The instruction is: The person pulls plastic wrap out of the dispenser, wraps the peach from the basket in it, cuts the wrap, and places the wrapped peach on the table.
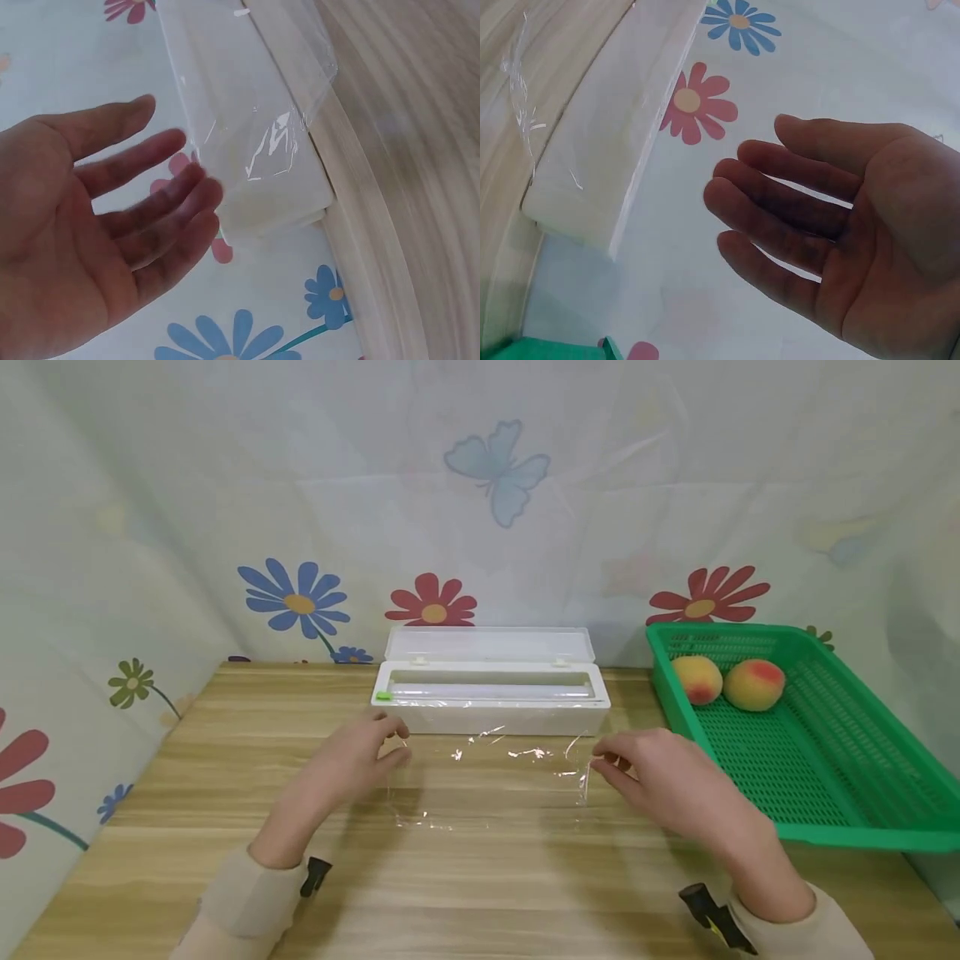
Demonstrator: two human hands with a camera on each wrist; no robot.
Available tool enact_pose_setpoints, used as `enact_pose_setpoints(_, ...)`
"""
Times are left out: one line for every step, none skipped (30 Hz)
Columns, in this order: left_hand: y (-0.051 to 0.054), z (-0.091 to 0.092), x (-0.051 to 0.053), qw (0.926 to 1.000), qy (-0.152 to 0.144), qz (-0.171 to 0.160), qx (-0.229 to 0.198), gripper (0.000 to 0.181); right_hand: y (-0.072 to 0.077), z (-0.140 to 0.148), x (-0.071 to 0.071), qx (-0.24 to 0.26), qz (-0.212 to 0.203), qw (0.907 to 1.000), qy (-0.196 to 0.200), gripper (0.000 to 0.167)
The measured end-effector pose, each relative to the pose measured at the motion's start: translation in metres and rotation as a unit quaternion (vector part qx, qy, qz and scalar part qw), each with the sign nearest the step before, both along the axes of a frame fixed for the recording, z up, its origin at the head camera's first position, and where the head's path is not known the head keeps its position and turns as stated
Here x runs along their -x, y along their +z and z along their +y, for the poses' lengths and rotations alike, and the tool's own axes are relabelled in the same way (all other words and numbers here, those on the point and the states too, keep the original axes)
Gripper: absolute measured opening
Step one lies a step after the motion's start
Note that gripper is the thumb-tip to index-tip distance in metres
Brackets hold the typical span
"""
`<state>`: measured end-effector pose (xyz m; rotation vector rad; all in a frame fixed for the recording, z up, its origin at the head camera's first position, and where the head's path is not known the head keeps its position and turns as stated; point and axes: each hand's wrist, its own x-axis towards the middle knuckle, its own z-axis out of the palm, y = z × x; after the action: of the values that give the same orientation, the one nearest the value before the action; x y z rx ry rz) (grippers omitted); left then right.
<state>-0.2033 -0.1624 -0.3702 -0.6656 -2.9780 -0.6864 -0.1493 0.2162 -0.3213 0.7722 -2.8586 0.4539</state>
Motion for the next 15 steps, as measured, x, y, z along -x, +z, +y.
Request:
enact_pose_setpoints(0.000,0.000,0.002,0.9999,0.008,0.009,-0.010,0.025,0.003,0.002,0.000,0.003,0.005,1.0000,-0.007,0.008)
enact_pose_setpoints(-0.001,0.000,0.003,0.9995,0.015,0.019,-0.019,0.027,0.006,0.004,0.000,0.007,0.009,0.9998,-0.013,0.008)
enact_pose_setpoints(-0.001,0.000,0.005,0.9990,0.021,0.028,-0.028,0.030,0.009,0.006,0.000,0.011,0.014,0.9996,-0.020,0.009)
enact_pose_setpoints(-0.001,0.000,0.006,0.9984,0.028,0.033,-0.037,0.033,0.013,0.008,0.000,0.014,0.021,0.9993,-0.026,0.009)
enact_pose_setpoints(-0.002,0.000,0.008,0.9977,0.036,0.038,-0.043,0.035,0.016,0.011,0.000,0.017,0.029,0.9989,-0.032,0.008)
enact_pose_setpoints(-0.002,0.000,0.009,0.9970,0.043,0.043,-0.048,0.038,0.020,0.014,0.000,0.022,0.037,0.9984,-0.037,0.008)
enact_pose_setpoints(-0.003,0.000,0.010,0.9964,0.050,0.045,-0.052,0.040,0.023,0.016,0.001,0.027,0.047,0.9977,-0.041,0.007)
enact_pose_setpoints(-0.003,0.000,0.011,0.9958,0.058,0.044,-0.056,0.043,0.026,0.019,0.001,0.032,0.055,0.9969,-0.047,0.007)
enact_pose_setpoints(-0.003,-0.001,0.012,0.9953,0.065,0.042,-0.058,0.046,0.029,0.022,0.002,0.037,0.064,0.9959,-0.052,0.008)
enact_pose_setpoints(-0.003,-0.001,0.014,0.9949,0.073,0.038,-0.059,0.049,0.032,0.025,0.004,0.040,0.074,0.9949,-0.055,0.008)
enact_pose_setpoints(-0.003,-0.002,0.015,0.9944,0.080,0.034,-0.060,0.053,0.036,0.028,0.006,0.039,0.080,0.9943,-0.058,0.009)
enact_pose_setpoints(-0.003,-0.002,0.016,0.9940,0.086,0.028,-0.062,0.057,0.039,0.031,0.008,0.037,0.084,0.9939,-0.062,0.012)
enact_pose_setpoints(-0.003,-0.002,0.018,0.9936,0.091,0.023,-0.063,0.060,0.042,0.034,0.011,0.036,0.083,0.9936,-0.068,0.015)
enact_pose_setpoints(-0.003,-0.002,0.020,0.9932,0.095,0.018,-0.065,0.063,0.046,0.037,0.014,0.033,0.080,0.9934,-0.075,0.019)
enact_pose_setpoints(-0.003,-0.003,0.021,0.9929,0.098,0.012,-0.066,0.066,0.049,0.040,0.017,0.031,0.075,0.9934,-0.081,0.024)
